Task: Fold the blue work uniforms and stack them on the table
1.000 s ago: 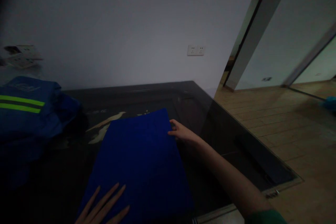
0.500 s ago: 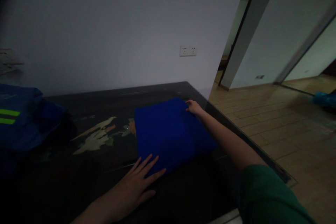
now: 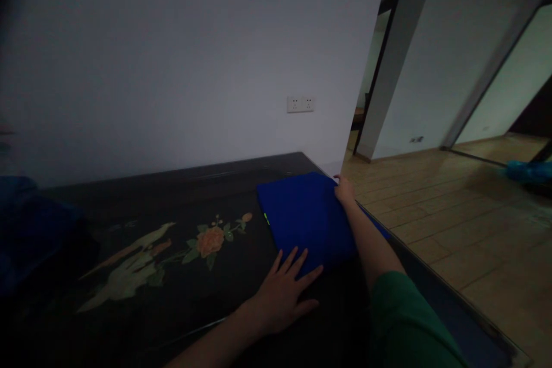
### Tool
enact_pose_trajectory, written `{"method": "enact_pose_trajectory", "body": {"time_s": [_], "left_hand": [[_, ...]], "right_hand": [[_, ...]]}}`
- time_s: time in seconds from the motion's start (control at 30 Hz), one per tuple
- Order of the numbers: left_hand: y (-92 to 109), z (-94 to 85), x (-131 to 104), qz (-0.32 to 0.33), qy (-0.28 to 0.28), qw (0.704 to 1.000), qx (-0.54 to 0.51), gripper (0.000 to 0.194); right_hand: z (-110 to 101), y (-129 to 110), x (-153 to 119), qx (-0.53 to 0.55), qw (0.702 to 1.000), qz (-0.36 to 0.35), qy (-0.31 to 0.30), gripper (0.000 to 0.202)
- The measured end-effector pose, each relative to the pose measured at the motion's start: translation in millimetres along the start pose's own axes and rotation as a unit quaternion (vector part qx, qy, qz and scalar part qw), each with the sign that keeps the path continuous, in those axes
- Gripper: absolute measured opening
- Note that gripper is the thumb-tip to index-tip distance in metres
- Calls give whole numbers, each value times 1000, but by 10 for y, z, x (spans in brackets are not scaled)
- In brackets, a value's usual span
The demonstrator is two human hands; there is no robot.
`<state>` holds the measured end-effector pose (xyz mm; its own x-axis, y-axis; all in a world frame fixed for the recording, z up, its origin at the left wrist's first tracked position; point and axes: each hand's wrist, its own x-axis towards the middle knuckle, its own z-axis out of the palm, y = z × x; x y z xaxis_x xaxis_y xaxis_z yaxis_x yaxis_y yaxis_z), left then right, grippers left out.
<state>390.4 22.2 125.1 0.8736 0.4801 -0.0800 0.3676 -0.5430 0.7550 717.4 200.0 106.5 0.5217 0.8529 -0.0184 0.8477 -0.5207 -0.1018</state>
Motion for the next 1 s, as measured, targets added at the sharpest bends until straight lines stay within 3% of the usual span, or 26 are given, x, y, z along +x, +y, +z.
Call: {"method": "enact_pose_trajectory", "body": {"time_s": [0.23, 0.37, 0.47, 0.57, 0.73, 0.9, 1.0], "left_hand": [[38, 38, 153, 3, 28, 1000, -10, 65], [8, 130, 229, 2, 33, 999, 3, 63], [-18, 144, 257, 6, 17, 1000, 18, 64], [-38, 133, 258, 13, 15, 1000, 23, 64], [-27, 135, 291, 12, 15, 1000, 12, 64], [77, 91, 339, 10, 13, 1000, 6, 62], [114, -61, 203, 32, 17, 999, -5, 59]], "right_hand": [[27, 220, -36, -53, 998, 19, 20, 43], [-59, 123, -156, -88, 996, 7, 21, 41], [-134, -117, -473, -113, 992, -46, 11, 41], [-227, -342, -1020, -143, 979, -133, -60, 44], [-358, -347, -1817, -162, 957, -173, -166, 50], [-330, -160, -1975, -192, 955, -176, -139, 49], [-283, -131, -1960, -198, 957, -169, -127, 50]]}}
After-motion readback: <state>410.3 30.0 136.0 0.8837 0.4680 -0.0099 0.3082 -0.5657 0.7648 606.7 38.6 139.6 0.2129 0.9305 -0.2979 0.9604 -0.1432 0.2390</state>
